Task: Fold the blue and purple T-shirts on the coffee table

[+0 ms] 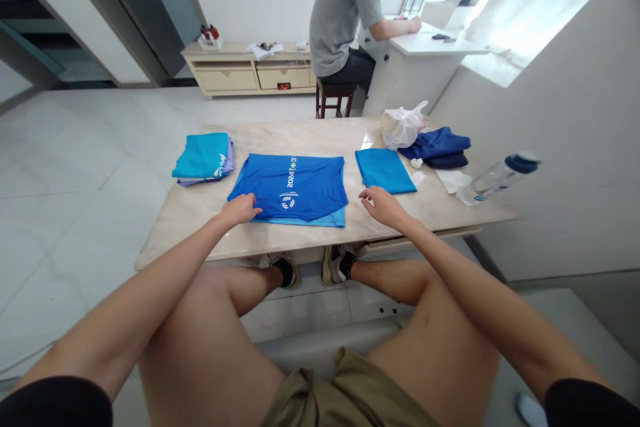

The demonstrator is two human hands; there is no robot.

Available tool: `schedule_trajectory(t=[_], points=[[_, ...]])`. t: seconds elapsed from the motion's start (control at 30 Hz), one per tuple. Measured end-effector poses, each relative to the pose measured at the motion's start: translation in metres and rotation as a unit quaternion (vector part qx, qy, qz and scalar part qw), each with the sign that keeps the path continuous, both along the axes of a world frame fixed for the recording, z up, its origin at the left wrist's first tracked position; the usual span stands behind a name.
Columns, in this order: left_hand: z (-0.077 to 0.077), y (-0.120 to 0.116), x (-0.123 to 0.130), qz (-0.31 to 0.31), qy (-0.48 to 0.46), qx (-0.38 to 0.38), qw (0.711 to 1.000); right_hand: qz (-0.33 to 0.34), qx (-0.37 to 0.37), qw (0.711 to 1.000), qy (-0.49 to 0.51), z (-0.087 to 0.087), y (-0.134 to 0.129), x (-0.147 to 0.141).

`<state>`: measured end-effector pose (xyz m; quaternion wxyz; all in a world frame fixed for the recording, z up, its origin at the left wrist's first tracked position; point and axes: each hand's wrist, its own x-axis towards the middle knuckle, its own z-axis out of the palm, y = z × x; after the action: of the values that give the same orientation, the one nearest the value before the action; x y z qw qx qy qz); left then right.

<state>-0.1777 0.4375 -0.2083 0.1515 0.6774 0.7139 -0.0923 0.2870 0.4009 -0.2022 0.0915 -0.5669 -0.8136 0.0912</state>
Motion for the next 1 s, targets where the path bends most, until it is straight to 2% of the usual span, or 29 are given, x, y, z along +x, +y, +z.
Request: schedule_trajectory(t=[0.07,0.13,0.23,0.3,0.37,0.43,0.53,0.6,0.7,0.87,1.0], points=[[0.004,0.004,-0.014,0.050,0.004,-0.001,0.999,0.029,-0.006,0.999,-0.027,-0.008,-0.011,-0.023],[0.010,0.008,-0.033,0.100,0.023,0.007,0.995,0.088,-0.022,0.992,-0.084,-0.007,-0.013,-0.053],[0.017,0.011,-0.058,0.154,0.028,0.031,0.987,0.176,-0.047,0.973,-0.140,0.010,-0.003,-0.094],[0.014,0.010,-0.065,0.154,0.008,0.042,0.987,0.202,-0.059,0.965,-0.154,0.023,0.011,-0.113],[0.006,0.009,-0.065,0.116,-0.032,0.043,0.992,0.210,-0.079,0.961,-0.164,0.032,0.027,-0.125],[-0.004,0.008,-0.062,0.059,-0.083,0.031,0.994,0.215,-0.121,0.954,-0.170,0.034,0.043,-0.135],[-0.020,0.006,-0.059,-0.033,-0.167,0.019,0.985,0.216,-0.189,0.938,-0.197,0.026,0.054,-0.150],[-0.029,0.005,-0.058,-0.083,-0.215,0.035,0.972,0.213,-0.204,0.931,-0.215,0.018,0.055,-0.159],[-0.037,0.006,-0.057,-0.126,-0.248,0.053,0.959,0.212,-0.207,0.931,-0.214,0.010,0.052,-0.164],[-0.035,0.010,-0.051,-0.175,-0.199,0.053,0.963,0.195,-0.208,0.934,-0.213,0.012,0.050,-0.155],[-0.023,0.012,-0.054,-0.167,-0.173,0.085,0.967,0.179,-0.197,0.947,-0.182,0.022,0.050,-0.156]])
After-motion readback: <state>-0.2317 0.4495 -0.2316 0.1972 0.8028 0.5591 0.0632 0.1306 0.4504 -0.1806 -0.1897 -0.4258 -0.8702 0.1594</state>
